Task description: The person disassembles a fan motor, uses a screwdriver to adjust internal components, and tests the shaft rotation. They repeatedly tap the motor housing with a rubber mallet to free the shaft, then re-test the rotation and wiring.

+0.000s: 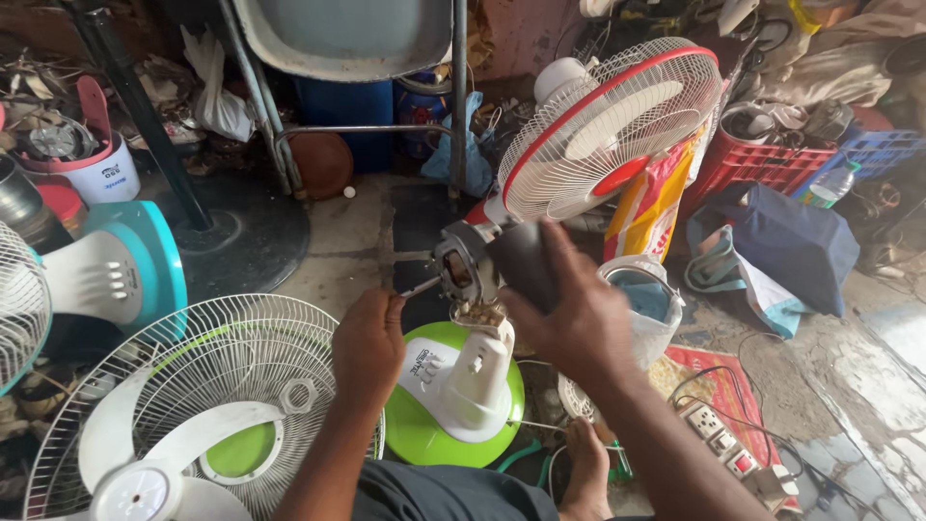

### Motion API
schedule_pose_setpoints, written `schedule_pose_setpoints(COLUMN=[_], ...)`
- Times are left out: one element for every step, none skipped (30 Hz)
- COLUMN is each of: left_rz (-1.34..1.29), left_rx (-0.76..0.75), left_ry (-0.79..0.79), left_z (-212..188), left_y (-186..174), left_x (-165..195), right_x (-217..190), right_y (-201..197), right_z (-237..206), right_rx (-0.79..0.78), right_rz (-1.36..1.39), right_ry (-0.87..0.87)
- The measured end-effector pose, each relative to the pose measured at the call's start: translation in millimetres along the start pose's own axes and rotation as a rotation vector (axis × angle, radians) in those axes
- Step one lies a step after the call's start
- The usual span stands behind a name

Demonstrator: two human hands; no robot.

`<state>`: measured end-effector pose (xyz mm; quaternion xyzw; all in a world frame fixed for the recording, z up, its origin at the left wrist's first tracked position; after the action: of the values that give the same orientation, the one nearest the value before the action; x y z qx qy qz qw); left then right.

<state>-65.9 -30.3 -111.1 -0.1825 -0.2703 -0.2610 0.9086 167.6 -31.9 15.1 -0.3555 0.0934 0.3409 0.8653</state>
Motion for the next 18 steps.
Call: schedule_pose_setpoints(left_rz=[0.011,0.015,0.018,0.021,-0.124,-0.272,-0.422,-0.373,-0.323,-0.273,-0.551,-0.831,-1.116,-1.298,-1.475,-1.646,-1.637,-1.635], left_rx=[0.071,0.018,-0.044,-0.115,-0.259,-0.405,-0.554,-0.459,-0.364,-0.27,-0.135,0.005,0.15,0.191,0.23,0.268,0.265,0.263], left_ry=[0.112,-0.008,-0.136,-0.269,-0.508,-0.747,-0.993,-0.951,-0.911,-0.874,-0.978,-1.066,-1.141,-1.135,-1.122,-1.105,-1.094,-1.079], left_z=[1,3,6,8,9,8,3,4,3,0,-4,-8,-12,-15,-17,-18,-19,-20], left_y=[1,3,6,9,13,19,26,30,35,41,49,56,62,67,70,71,70,70], left_x=[-1,-10,-19,-29,-40,-47,-50,-51,-48,-44,-38,-31,-26,-21,-17,-14,-13,-12], right_x=[6,14,22,32,41,49,56,63,69,74,77,80,83,86,90,93,95,97], right_y=[-3,-10,-19,-29,-34,-39,-44,-45,-46,-46,-45,-44,-42,-40,-36,-31,-26,-20], right_z=[1,3,-2,-7,-5,-5,-7,-6,-5,-3,0,3,8,14,21,28,35,43], right_rx=[-0.069,0.003,0.065,0.123,0.151,0.178,0.199,0.206,0.211,0.214,0.212,0.213,0.215,0.172,0.129,0.087,0.071,0.055], right_rz=[-0.012,0.109,0.228,0.344,0.441,0.537,0.63,0.735,0.838,0.939,0.96,0.981,0.999,0.984,0.972,0.961,0.939,0.916], right_ry=[0.109,0.165,0.228,0.299,0.299,0.3,0.307,0.374,0.442,0.511,0.521,0.529,0.536,0.531,0.53,0.535,0.492,0.443])
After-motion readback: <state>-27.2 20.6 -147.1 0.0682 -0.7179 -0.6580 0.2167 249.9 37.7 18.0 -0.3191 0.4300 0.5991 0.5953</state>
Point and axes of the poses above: each hand's wrist, its own z-axis towards the middle knuckle, its own y-axis out of the palm, x = y × z, the point moved 2 cm from there along z, towards the middle knuckle, and after that the axes turned 9 degrees about x, right-handed, at the moved point
